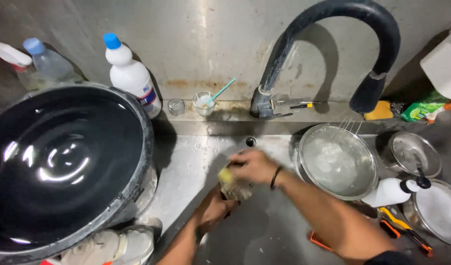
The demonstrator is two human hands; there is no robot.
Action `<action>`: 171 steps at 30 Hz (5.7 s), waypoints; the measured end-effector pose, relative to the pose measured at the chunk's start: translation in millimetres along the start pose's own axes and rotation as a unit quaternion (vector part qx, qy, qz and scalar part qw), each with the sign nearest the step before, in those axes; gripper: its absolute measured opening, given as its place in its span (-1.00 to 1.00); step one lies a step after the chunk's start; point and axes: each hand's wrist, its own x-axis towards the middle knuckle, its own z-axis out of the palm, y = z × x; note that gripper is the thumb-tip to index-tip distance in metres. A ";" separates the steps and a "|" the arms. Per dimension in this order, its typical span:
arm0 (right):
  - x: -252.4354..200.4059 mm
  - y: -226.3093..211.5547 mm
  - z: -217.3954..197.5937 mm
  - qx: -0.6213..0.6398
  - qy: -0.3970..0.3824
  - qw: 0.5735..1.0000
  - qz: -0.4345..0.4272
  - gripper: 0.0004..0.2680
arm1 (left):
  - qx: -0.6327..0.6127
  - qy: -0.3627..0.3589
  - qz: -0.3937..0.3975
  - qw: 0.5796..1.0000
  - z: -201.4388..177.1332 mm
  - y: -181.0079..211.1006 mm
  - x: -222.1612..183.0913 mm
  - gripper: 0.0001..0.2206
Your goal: Scrubbing and cleaning a sneaker in a utility sink using a sponge and cleaning solution.
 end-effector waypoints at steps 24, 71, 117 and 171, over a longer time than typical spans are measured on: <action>14.8 73.8 20.5 -0.031 -0.023 0.999 0.038 -0.60 | 0.088 -0.023 0.120 0.989 -1.4 -27.5 5.5 -0.54; -22.6 37.0 8.7 0.113 0.081 0.977 0.159 -0.55 | -0.073 0.173 -0.038 0.982 7.7 -16.4 19.5 -0.60; -28.7 65.5 18.2 0.141 0.135 0.981 0.004 -0.61 | 0.248 0.281 0.062 0.925 3.6 -83.6 70.7 -0.55; -16.7 121.9 80.7 0.098 0.269 0.942 -0.175 -0.74 | 0.279 0.139 -0.094 0.946 -8.7 -22.2 7.2 -0.62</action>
